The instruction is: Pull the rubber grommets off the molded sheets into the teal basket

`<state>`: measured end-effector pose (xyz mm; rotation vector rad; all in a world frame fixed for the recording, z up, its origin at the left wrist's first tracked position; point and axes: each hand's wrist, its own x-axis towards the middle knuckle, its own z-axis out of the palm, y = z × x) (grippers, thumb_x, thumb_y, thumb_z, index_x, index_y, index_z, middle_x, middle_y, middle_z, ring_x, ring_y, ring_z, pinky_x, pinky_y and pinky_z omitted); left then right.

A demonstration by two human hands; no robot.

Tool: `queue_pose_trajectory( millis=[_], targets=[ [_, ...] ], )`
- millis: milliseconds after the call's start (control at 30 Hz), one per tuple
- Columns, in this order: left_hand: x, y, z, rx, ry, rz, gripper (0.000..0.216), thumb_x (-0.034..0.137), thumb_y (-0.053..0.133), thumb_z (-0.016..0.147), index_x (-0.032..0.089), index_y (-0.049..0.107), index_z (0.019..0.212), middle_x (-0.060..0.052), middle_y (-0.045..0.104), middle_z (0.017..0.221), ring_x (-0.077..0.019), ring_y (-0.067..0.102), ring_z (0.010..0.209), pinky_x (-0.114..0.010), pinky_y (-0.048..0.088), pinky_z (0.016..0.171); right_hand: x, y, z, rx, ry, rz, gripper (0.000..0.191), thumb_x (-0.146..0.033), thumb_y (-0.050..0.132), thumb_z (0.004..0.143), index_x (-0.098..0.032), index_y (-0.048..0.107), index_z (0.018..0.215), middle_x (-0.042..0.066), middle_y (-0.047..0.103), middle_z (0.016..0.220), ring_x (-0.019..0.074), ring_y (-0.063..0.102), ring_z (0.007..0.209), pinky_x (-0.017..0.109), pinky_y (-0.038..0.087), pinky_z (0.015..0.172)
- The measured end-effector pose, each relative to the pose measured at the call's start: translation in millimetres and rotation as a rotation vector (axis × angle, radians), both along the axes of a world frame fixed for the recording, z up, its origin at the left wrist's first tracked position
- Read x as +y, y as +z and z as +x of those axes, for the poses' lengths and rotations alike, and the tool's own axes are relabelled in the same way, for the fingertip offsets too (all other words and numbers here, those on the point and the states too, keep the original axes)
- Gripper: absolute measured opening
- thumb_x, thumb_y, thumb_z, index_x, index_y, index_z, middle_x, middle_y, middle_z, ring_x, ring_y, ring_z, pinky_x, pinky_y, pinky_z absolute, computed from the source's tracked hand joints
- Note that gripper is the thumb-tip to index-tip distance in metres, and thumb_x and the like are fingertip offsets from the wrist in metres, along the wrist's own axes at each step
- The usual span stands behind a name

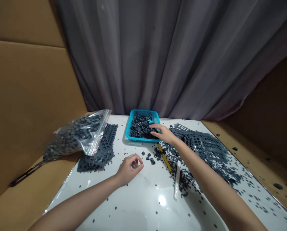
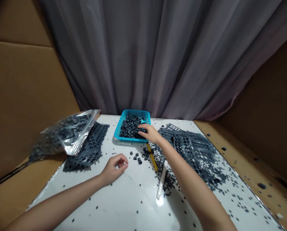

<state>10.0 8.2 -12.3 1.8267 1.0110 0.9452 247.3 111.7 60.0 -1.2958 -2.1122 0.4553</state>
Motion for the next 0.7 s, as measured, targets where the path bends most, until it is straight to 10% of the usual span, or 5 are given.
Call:
queue_pose_trajectory(
  millis=[433, 600, 700],
  targets=[
    [2.9, 6.2, -1.5, 0.009, -0.096, -0.012, 0.007, 0.019, 0.055, 0.080, 0.017, 0.061, 0.077, -0.003, 0.060, 0.076, -0.0140, 0.053, 0.066, -0.026, 0.042, 0.063, 14.7, -3.5, 2.1, -0.033, -0.083, -0.049, 0.006, -0.024, 0.065, 0.076, -0.019, 0.062, 0.078, 0.006, 0.072, 0.096, 0.0218, 0.065, 0.094, 0.033, 0.046, 0.088],
    [5.5, 2.9, -2.7, 0.006, -0.124, -0.036, 0.007, 0.018, 0.055, 0.081, 0.016, 0.060, 0.077, -0.003, 0.060, 0.076, -0.0131, 0.052, 0.066, -0.025, 0.042, 0.063, -6.6, -12.5, 12.2, -0.006, -0.396, -0.041, 0.033, -0.034, 0.061, 0.077, -0.015, 0.055, 0.103, 0.017, 0.064, 0.107, 0.0323, 0.060, 0.101, 0.044, 0.044, 0.085],
    [6.9, 1.1, -2.7, 0.002, -0.139, -0.053, 0.005, 0.017, 0.056, 0.079, 0.017, 0.060, 0.075, -0.002, 0.060, 0.075, -0.0121, 0.052, 0.065, -0.024, 0.042, 0.062, -23.3, -24.3, 9.8, 0.189, -0.581, -0.334, 0.037, -0.039, 0.065, 0.071, -0.016, 0.052, 0.096, 0.012, 0.066, 0.077, 0.0285, 0.063, 0.072, 0.038, 0.048, 0.065]
  ],
)
